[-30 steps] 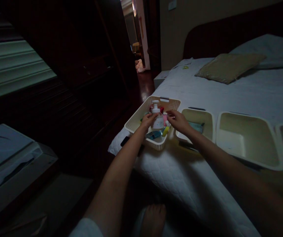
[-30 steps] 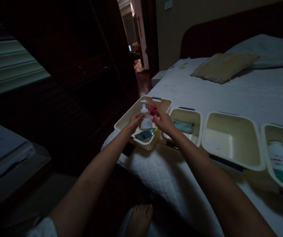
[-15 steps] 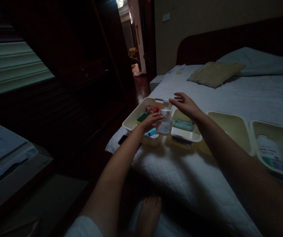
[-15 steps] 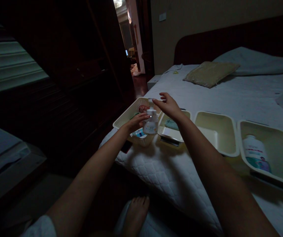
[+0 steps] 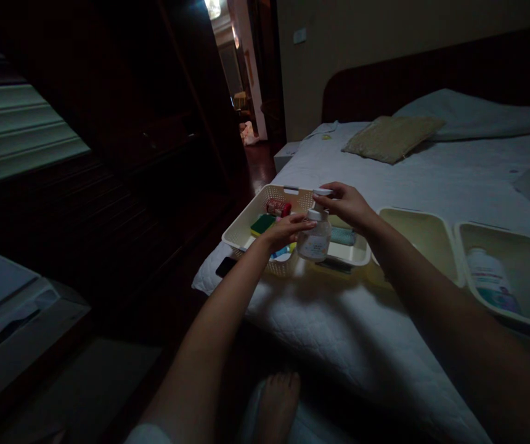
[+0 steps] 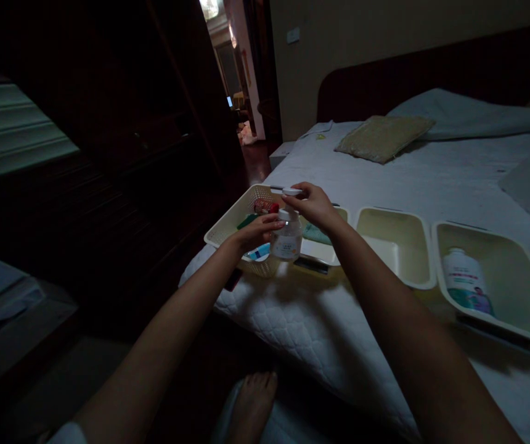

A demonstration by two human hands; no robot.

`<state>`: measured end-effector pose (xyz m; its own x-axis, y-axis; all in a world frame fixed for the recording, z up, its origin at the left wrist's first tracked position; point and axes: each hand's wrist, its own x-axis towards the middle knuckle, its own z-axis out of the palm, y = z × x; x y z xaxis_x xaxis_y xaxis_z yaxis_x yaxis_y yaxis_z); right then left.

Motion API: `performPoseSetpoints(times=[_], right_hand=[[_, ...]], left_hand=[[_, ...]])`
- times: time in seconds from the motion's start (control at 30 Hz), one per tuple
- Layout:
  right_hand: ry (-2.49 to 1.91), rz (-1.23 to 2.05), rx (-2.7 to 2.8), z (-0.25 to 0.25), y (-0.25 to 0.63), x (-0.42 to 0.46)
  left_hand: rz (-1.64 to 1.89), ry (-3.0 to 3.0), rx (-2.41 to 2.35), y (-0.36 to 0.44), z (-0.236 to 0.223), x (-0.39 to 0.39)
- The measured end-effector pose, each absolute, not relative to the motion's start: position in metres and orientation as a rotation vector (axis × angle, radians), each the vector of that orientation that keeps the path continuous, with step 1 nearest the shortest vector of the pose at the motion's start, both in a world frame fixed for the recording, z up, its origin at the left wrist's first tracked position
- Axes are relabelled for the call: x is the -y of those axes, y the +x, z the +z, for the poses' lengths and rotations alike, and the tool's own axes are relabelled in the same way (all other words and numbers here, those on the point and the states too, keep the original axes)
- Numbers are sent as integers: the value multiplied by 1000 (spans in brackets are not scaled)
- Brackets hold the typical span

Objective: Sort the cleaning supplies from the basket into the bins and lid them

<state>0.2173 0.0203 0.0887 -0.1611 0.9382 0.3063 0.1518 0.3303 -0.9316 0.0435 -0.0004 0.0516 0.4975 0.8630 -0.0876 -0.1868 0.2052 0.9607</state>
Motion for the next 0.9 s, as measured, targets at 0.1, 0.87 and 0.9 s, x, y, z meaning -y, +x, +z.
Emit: performPoseSetpoints(times=[0.1, 0.87, 0.9], right_hand=[[-1031, 996, 1509, 92, 220, -17], [-1162, 1058, 1311, 108, 226, -2], [-1173, 1056, 1285, 107, 226, -3]], left_hand=[[825, 1141, -750, 47, 52, 0], [798, 1206, -730, 63, 53, 3], [813, 1243, -755, 65, 55, 4]])
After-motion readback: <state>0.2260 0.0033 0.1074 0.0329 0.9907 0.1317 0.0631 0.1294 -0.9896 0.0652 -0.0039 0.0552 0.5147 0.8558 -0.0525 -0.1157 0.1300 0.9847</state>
